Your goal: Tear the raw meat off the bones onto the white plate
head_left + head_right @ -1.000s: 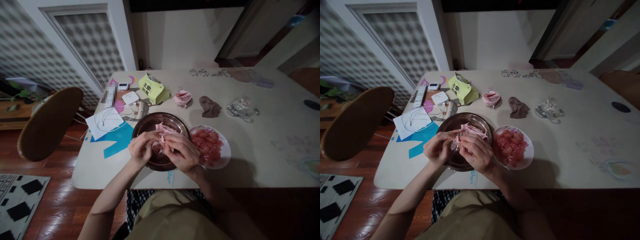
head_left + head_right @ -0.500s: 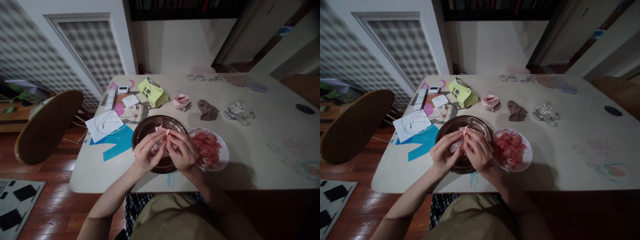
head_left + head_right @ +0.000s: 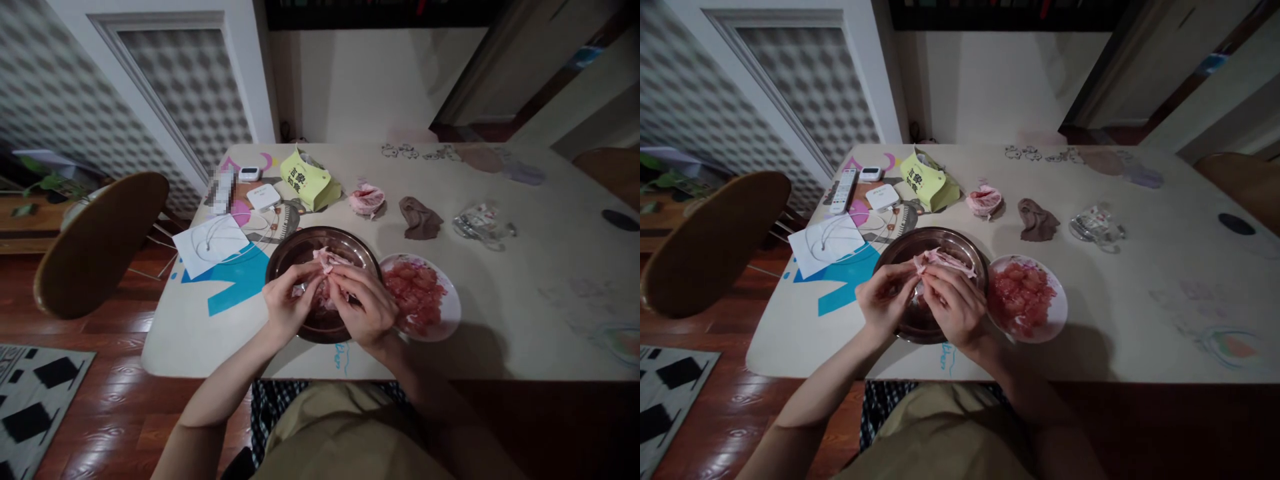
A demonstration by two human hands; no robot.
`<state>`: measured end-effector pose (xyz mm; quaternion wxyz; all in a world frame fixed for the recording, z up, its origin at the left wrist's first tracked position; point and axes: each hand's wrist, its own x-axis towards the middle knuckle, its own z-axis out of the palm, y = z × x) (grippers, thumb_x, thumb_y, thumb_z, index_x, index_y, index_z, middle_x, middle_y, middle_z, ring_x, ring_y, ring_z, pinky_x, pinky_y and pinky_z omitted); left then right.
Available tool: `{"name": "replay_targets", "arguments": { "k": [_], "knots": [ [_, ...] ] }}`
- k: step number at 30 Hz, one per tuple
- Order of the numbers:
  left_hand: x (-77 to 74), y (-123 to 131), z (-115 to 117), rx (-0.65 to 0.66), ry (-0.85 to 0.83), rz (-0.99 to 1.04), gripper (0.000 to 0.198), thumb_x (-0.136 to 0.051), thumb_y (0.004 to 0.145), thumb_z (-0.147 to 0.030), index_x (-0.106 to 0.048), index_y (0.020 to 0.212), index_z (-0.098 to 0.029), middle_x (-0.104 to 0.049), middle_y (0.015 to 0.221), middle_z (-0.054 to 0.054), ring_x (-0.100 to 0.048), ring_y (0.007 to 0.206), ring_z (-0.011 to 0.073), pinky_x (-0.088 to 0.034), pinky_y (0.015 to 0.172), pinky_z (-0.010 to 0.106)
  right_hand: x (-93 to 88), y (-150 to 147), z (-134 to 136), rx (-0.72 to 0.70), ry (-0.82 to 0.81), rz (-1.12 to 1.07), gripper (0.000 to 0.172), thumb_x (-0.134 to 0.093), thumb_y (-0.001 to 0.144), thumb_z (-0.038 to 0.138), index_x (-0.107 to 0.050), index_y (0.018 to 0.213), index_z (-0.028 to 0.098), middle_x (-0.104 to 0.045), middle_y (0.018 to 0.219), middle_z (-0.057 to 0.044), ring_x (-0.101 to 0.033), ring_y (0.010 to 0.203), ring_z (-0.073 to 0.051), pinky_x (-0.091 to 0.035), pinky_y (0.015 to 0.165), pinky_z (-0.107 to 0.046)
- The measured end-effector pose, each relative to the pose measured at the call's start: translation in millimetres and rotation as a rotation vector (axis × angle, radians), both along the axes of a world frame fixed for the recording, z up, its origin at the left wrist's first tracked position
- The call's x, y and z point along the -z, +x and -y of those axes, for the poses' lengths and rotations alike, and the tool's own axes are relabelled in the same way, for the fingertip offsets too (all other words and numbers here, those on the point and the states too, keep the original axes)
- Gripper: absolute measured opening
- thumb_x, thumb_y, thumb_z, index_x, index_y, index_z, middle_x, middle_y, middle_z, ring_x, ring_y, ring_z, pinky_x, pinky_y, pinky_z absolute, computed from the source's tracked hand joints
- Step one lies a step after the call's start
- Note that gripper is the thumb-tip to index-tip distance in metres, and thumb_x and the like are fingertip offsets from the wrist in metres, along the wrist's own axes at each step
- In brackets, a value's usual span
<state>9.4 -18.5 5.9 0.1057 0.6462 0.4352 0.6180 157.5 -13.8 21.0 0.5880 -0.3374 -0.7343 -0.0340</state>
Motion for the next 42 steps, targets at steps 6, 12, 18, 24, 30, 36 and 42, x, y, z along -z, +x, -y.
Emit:
{"name": "replay_targets", "arguments": {
  "k": [6, 12, 18, 24, 30, 36, 42],
  "knots": [
    [4.9, 0.7, -0.1, 0.011, -0.004, 0.046, 0.008, -0.074, 0.092, -0.012, -0.076, 0.096, -0.020, -0.084, 0.097, 0.003, -0.082, 0.092, 0.0163, -0.067, 0.082, 0.023, -2.2, 0.4, -1.3, -0.025, -0.063, -0.079, 0.024, -0.069, 0.092, 0.004, -0.070, 0.107, 0.023, -0.081, 0.098, -0.004, -0.080, 0.092, -0.018, -0.068, 0.091, -0.033],
    [2.1, 0.3, -1.0, 0.038, 0.140, -0.064, 0.024, -0.071, 0.092, -0.004, -0.074, 0.111, -0.019, -0.083, 0.110, 0.006, -0.081, 0.102, 0.0168, -0.066, 0.091, 0.024, -2.4, -2.6, -2.6, -0.037, -0.077, -0.066, 0.023, -0.067, 0.094, 0.010, -0.069, 0.115, 0.020, -0.079, 0.101, -0.008, -0.078, 0.101, -0.022, -0.067, 0.095, -0.039],
    [-0.7, 3.1, 0.5, 0.033, 0.152, -0.127, 0.028, -0.070, 0.093, -0.005, -0.072, 0.118, -0.019, -0.082, 0.116, 0.007, -0.080, 0.108, 0.0178, -0.066, 0.096, 0.026, -8.0, 2.4, -0.9, -0.055, -0.092, -0.056, 0.032, -0.073, 0.093, 0.007, -0.075, 0.122, 0.023, -0.081, 0.107, -0.007, -0.079, 0.105, -0.022, -0.067, 0.099, -0.037],
    [-7.0, 14.4, -2.2, 0.059, -0.019, -0.099, 0.021, -0.070, 0.097, -0.016, -0.070, 0.118, -0.018, -0.080, 0.123, 0.010, -0.079, 0.113, 0.0204, -0.067, 0.095, 0.028, -12.7, 13.0, -0.9, -0.040, -0.092, -0.084, 0.031, -0.072, 0.093, 0.004, -0.079, 0.115, 0.024, -0.082, 0.104, -0.005, -0.080, 0.100, -0.020, -0.069, 0.095, -0.035],
    [-14.5, 40.7, -0.1, 0.097, -0.070, -0.172, 0.021, -0.074, 0.095, -0.021, -0.072, 0.116, -0.020, -0.083, 0.108, 0.005, -0.083, 0.088, 0.0163, -0.067, 0.080, 0.020, -8.0, 42.7, 5.6, 0.019, -0.062, -0.052, 0.028, -0.072, 0.094, 0.005, -0.079, 0.114, 0.023, -0.082, 0.099, -0.004, -0.080, 0.093, -0.018, -0.069, 0.089, -0.030],
    [-16.1, 88.9, 10.9, 0.109, 0.059, -0.180, 0.018, -0.068, 0.096, -0.010, -0.075, 0.110, -0.020, -0.083, 0.113, 0.007, -0.083, 0.087, 0.0159, -0.066, 0.076, 0.019, -5.8, 89.5, 23.1, 0.096, 0.023, 0.007, 0.033, -0.071, 0.095, 0.006, -0.076, 0.123, 0.023, -0.083, 0.105, -0.006, -0.081, 0.097, -0.020, -0.070, 0.088, -0.033],
    [-7.9, 129.0, 18.0, 0.148, 0.157, -0.140, 0.016, -0.068, 0.094, -0.004, -0.073, 0.093, -0.019, -0.085, 0.097, 0.004, -0.081, 0.072, 0.0143, -0.067, 0.070, 0.019, 0.1, 130.9, 45.5, 0.093, -0.045, -0.030, 0.037, -0.070, 0.094, 0.003, -0.074, 0.127, 0.019, -0.082, 0.111, -0.007, -0.080, 0.103, -0.020, -0.068, 0.095, -0.032]
  ]
}}
